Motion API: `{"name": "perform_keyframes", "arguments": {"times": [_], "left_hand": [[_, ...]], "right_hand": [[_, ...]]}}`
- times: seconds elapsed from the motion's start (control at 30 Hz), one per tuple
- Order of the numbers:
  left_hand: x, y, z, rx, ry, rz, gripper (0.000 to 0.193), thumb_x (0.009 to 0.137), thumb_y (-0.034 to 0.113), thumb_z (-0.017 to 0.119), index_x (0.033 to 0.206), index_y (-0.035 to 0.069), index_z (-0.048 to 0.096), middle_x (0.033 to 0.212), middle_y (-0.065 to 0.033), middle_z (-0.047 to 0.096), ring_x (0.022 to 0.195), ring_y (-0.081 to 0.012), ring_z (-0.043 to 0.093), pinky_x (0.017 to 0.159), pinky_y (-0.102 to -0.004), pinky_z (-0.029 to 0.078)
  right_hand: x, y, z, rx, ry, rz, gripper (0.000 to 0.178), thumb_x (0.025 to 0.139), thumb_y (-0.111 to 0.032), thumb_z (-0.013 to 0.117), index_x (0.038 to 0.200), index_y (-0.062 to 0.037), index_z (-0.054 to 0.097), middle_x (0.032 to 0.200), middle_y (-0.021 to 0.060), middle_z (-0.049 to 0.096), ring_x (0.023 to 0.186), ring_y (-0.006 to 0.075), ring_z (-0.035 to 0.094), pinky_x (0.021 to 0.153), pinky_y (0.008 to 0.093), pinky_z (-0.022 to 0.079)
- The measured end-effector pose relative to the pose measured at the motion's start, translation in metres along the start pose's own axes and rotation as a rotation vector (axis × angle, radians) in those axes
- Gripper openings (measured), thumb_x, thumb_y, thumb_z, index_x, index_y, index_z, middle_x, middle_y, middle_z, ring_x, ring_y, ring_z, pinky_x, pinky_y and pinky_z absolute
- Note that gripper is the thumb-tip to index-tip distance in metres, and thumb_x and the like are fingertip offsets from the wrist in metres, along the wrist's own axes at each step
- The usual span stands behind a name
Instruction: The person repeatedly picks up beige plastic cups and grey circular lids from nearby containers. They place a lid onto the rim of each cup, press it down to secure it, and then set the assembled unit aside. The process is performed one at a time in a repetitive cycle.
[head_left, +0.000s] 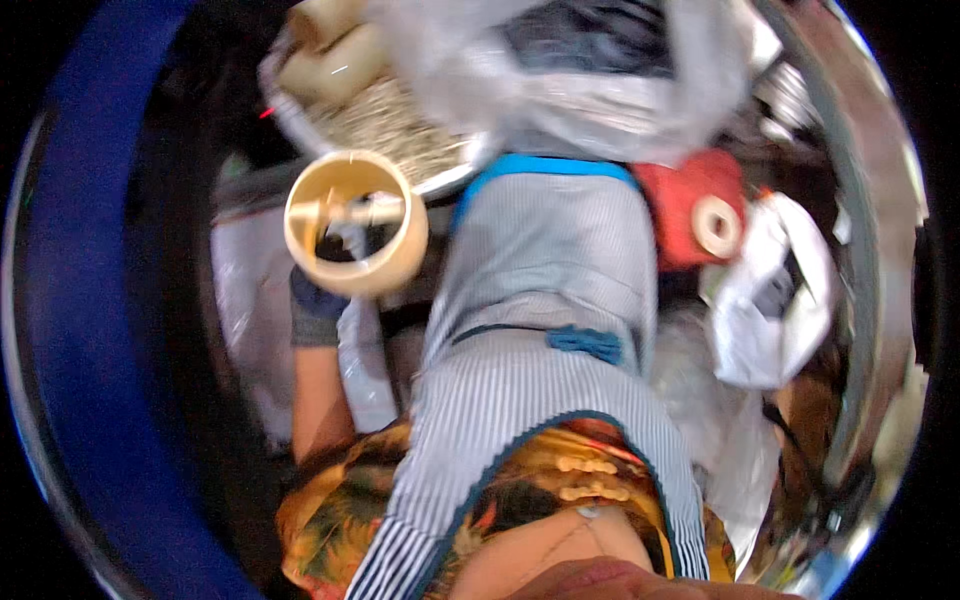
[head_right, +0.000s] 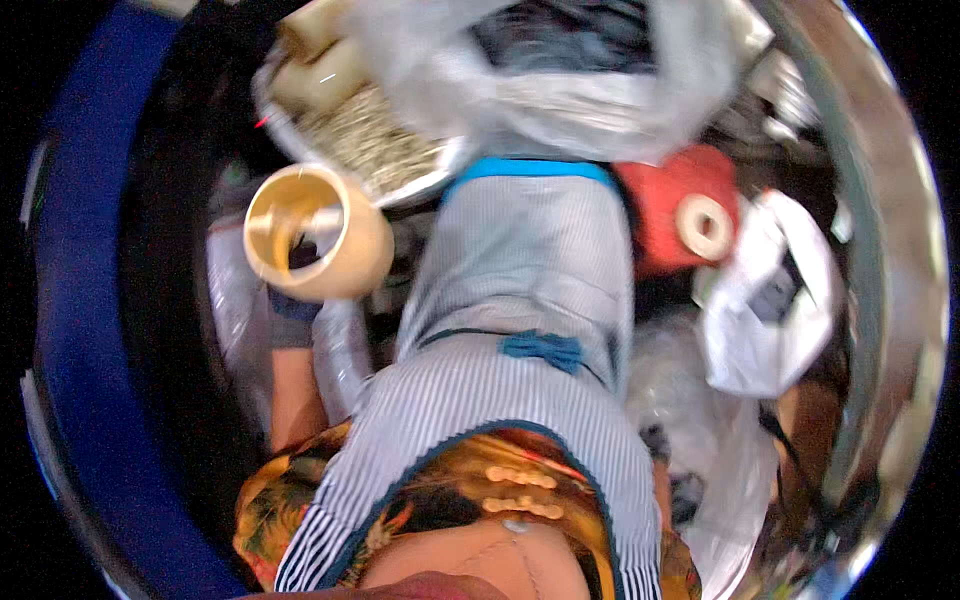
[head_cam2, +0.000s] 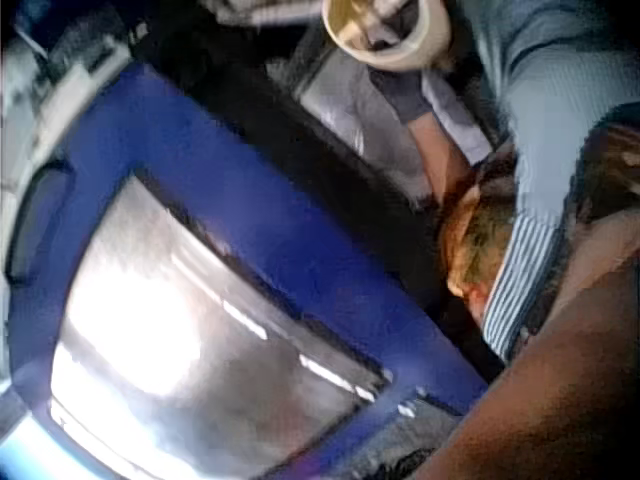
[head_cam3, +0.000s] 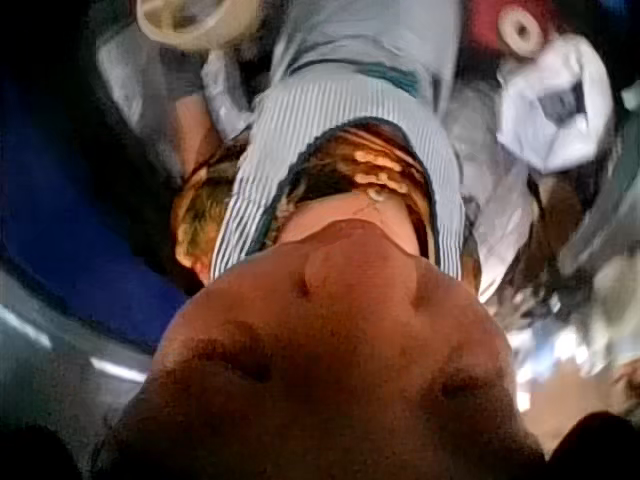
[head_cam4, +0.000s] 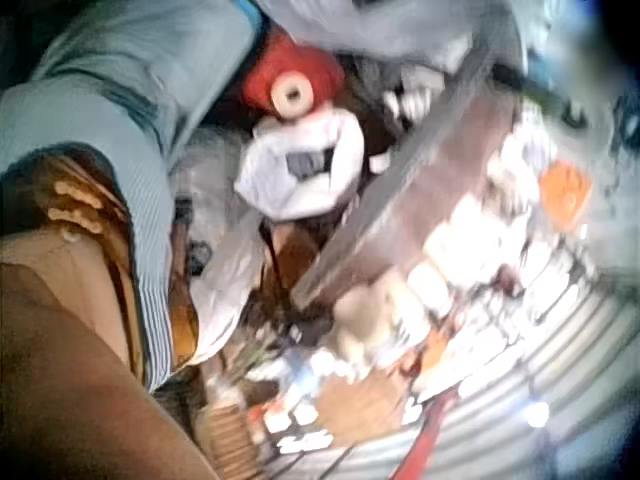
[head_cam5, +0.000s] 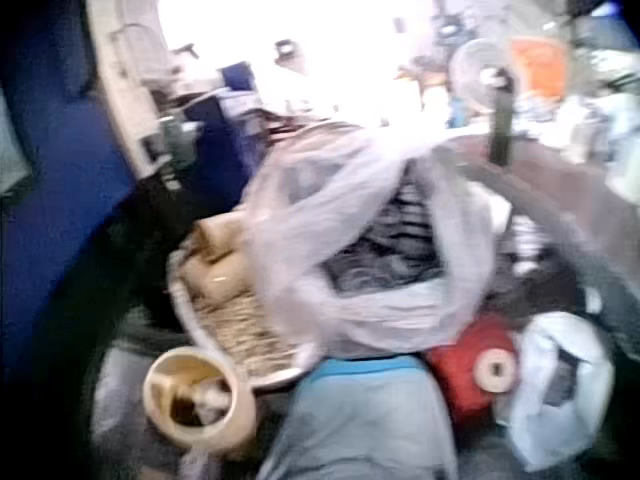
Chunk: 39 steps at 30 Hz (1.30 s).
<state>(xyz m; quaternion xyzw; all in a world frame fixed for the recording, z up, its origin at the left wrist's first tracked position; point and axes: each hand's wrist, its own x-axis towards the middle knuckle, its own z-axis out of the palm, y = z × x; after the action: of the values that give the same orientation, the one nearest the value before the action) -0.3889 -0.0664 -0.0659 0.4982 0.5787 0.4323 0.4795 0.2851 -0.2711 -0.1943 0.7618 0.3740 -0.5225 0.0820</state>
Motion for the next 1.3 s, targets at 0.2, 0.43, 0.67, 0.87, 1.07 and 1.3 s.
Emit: {"name": "perform_keyframes", "arguments": {"times": [0.2, 0.43, 0.67, 0.87, 1.07, 1.3], "left_hand": [[-0.006, -0.001, 0.173, -0.051, -0.309, 0.037, 0.046, 0.094, 0.017, 0.06, 0.136, 0.002, 0.045, 0.134, -0.0162, 0.054, 0.121, -0.0283, 0.054, 0.103, -0.0382, 0.044], [0.019, 0.067, 0.217, 0.501, -0.522, 0.471, 0.043, 0.096, 0.019, 0.051, 0.136, 0.004, 0.046, 0.132, -0.0201, 0.055, 0.123, -0.0354, 0.054, 0.103, -0.0404, 0.044], [0.023, 0.05, 0.215, 0.494, -0.396, 0.124, 0.035, 0.102, 0.027, 0.041, 0.126, 0.006, 0.055, 0.118, -0.0191, 0.063, 0.11, -0.0365, 0.06, 0.093, -0.043, 0.047], [0.021, 0.053, 0.219, 0.608, -0.359, 0.131, 0.032, 0.101, 0.021, 0.041, 0.125, 0.006, 0.055, 0.118, -0.0191, 0.062, 0.107, -0.036, 0.06, 0.089, -0.0441, 0.049], [0.027, 0.132, 0.209, 1.086, -0.05, 0.581, 0.045, 0.087, 0.021, 0.059, 0.129, 0.005, 0.054, 0.118, -0.019, 0.059, 0.103, -0.0372, 0.06, 0.085, -0.0482, 0.05], [0.02, 0.156, 0.238, 0.781, -0.057, 1.155, 0.052, 0.08, 0.039, 0.065, 0.125, 0.012, 0.062, 0.126, -0.009, 0.057, 0.121, -0.035, 0.048, 0.107, -0.0569, 0.033]], "right_hand": [[-0.186, -0.094, -0.119, 0.794, 0.267, -0.512, 0.053, 0.092, -0.018, 0.057, 0.139, 0.0015, 0.043, 0.079, 0.0026, 0.056, 0.067, 0.0127, 0.052, 0.062, 0.0263, 0.041], [-0.024, -0.141, -0.116, 1.23, 0.68, -1.087, 0.039, 0.095, -0.021, 0.061, 0.128, -0.0014, 0.052, 0.112, 0.0072, 0.061, 0.097, 0.0192, 0.06, 0.09, 0.0327, 0.047], [0.017, -0.141, -0.087, 0.743, 0.906, -0.578, 0.053, 0.091, -0.031, 0.066, 0.131, 0.0014, 0.051, 0.123, 0.0151, 0.06, 0.11, 0.0284, 0.059, 0.094, 0.0384, 0.048], [-0.083, -0.215, -0.089, 0.247, 0.746, -0.965, 0.101, 0.066, -0.035, 0.087, 0.144, 0.0033, 0.035, 0.144, 0.0221, 0.043, 0.136, 0.0338, 0.038, 0.113, 0.0437, 0.03], [-0.096, -0.311, -0.048, 0.368, 0.235, -1.309, 0.122, 0.056, -0.044, 0.092, 0.148, 0.0019, 0.027, 0.143, 0.0201, 0.044, 0.135, 0.0328, 0.041, 0.114, 0.0422, 0.028], [-0.117, -0.35, -0.065, -0.02, 0.562, -1.401, 0.114, 0.06, -0.051, 0.086, 0.145, 0.002, 0.032, 0.143, 0.0242, 0.043, 0.128, 0.0411, 0.045, 0.11, 0.0489, 0.032]]}}
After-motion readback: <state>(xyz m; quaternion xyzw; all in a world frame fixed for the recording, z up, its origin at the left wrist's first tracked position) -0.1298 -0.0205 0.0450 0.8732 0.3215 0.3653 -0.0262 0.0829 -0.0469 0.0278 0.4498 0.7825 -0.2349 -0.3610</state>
